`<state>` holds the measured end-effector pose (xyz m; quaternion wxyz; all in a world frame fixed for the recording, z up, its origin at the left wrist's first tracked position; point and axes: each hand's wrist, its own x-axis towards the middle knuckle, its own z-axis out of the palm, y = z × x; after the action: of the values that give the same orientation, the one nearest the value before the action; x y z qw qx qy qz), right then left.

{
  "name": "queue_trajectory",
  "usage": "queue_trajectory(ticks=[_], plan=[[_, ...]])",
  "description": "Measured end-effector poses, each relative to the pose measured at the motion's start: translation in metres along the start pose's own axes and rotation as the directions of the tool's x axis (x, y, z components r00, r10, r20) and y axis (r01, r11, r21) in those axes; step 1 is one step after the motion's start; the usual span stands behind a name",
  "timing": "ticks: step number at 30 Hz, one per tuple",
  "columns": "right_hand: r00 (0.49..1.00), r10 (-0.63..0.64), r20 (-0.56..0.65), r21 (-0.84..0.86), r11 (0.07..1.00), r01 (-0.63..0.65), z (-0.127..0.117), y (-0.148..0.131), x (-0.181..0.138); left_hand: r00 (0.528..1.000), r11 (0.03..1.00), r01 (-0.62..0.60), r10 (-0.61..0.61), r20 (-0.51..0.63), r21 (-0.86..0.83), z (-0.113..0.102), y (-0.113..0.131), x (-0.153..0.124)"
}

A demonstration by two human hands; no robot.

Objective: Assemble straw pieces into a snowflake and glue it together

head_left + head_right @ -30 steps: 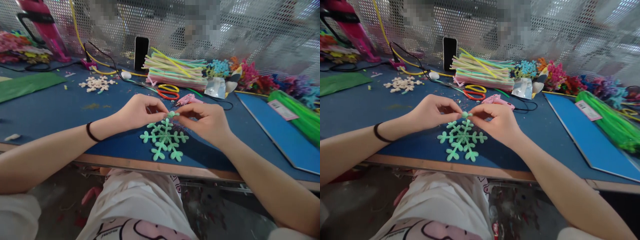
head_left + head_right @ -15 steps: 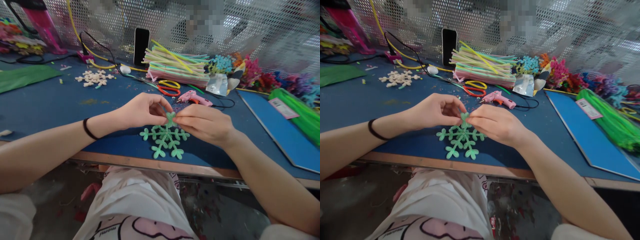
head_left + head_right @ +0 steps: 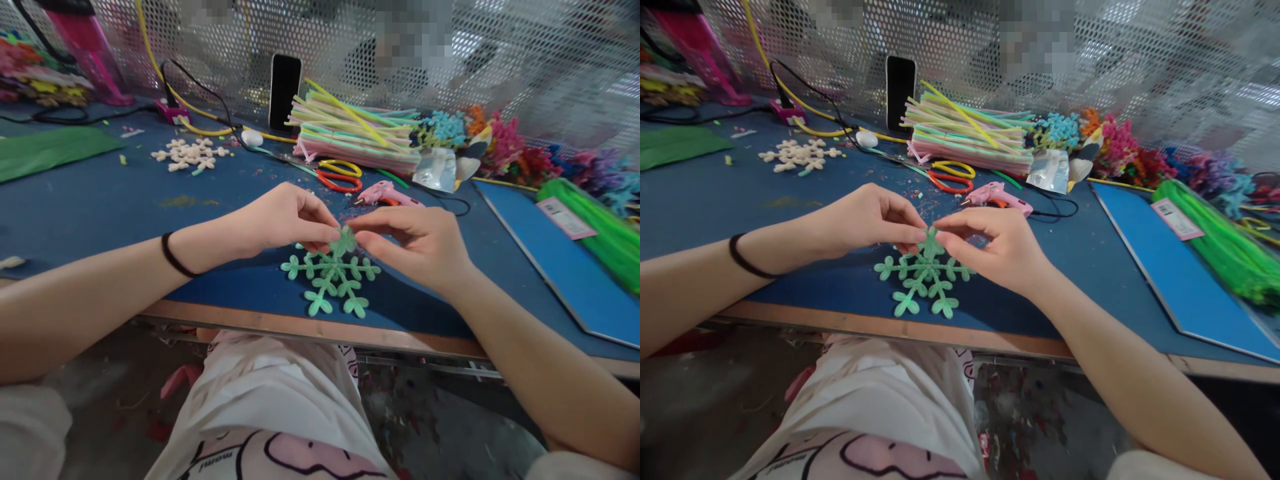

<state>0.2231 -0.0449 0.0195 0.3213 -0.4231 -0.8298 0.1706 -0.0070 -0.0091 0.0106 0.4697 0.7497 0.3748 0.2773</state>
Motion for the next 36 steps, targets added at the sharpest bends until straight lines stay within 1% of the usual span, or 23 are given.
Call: queue_trajectory(ticks=[2,4,7,10,13,16,18,20,21,22,24,26,28,31,36], plan=[[0.991,0.135,-0.004,0.109,0.985,-0.133,0.003,-0.005,0.0,1.0,1.0,0.001,-0.001,-0.006,-0.027,0.001,0.001,-0.001],[0.977,0.213,0.004,0.18,0.961,-0.21,0.005,-0.007,0.0,1.0,0.999,-0.002,0.001,-0.012,-0.052,0.003,0.001,-0.001],[0.958,0.288,0.01,0.267,0.922,-0.28,0.009,-0.008,0.0,0.999,0.998,-0.037,0.035,-0.035,-0.057,0.006,0.001,-0.002],[0.94,0.342,-0.009,0.362,0.877,-0.316,0.012,-0.007,0.0,0.994,0.995,-0.085,0.082,-0.069,-0.051,0.008,0.001,-0.003],[0.934,0.355,-0.029,0.407,0.858,-0.313,0.013,-0.006,0.001,0.992,0.993,-0.095,0.09,-0.086,-0.066,0.008,0.0,-0.002],[0.931,0.365,-0.03,0.408,0.854,-0.322,0.012,-0.005,0.003,0.997,0.996,-0.055,0.052,-0.057,-0.069,0.006,0.0,-0.002],[0.923,0.385,0.023,0.417,0.835,-0.359,0.01,-0.004,0.003,1.0,0.999,-0.014,0.015,0.01,-0.048,0.003,0.002,-0.002],[0.905,0.414,0.095,0.454,0.791,-0.41,0.007,-0.002,0.004,0.997,1.0,0.014,-0.013,0.073,-0.011,-0.001,0.006,-0.003],[0.895,0.429,0.126,0.477,0.765,-0.434,0.006,-0.001,0.004,0.996,1.0,0.022,-0.023,0.083,0.008,-0.003,0.008,-0.004],[0.885,0.441,0.153,0.495,0.741,-0.454,0.005,0.0,0.004,0.997,0.999,0.027,-0.029,0.07,0.026,-0.005,0.01,-0.004],[0.868,0.457,0.192,0.505,0.713,-0.487,0.004,0.001,0.003,0.999,0.998,0.036,-0.036,-0.005,0.05,-0.008,0.013,-0.005],[0.86,0.46,0.219,0.488,0.712,-0.505,0.003,0.002,0.003,0.996,0.998,0.033,-0.028,-0.089,0.052,-0.01,0.014,-0.004],[0.857,0.46,0.232,0.465,0.721,-0.514,0.003,0.002,0.002,0.989,0.999,0.03,-0.023,-0.144,0.045,-0.012,0.013,-0.002],[0.853,0.46,0.246,0.429,0.738,-0.521,0.004,0.002,0.001,0.983,0.999,0.035,-0.028,-0.179,0.036,-0.014,0.007,0.002],[0.857,0.469,0.214,0.36,0.778,-0.516,0.008,-0.001,0.002,0.984,1.0,0.002,0.004,-0.176,0.031,-0.015,-0.001,0.006]])
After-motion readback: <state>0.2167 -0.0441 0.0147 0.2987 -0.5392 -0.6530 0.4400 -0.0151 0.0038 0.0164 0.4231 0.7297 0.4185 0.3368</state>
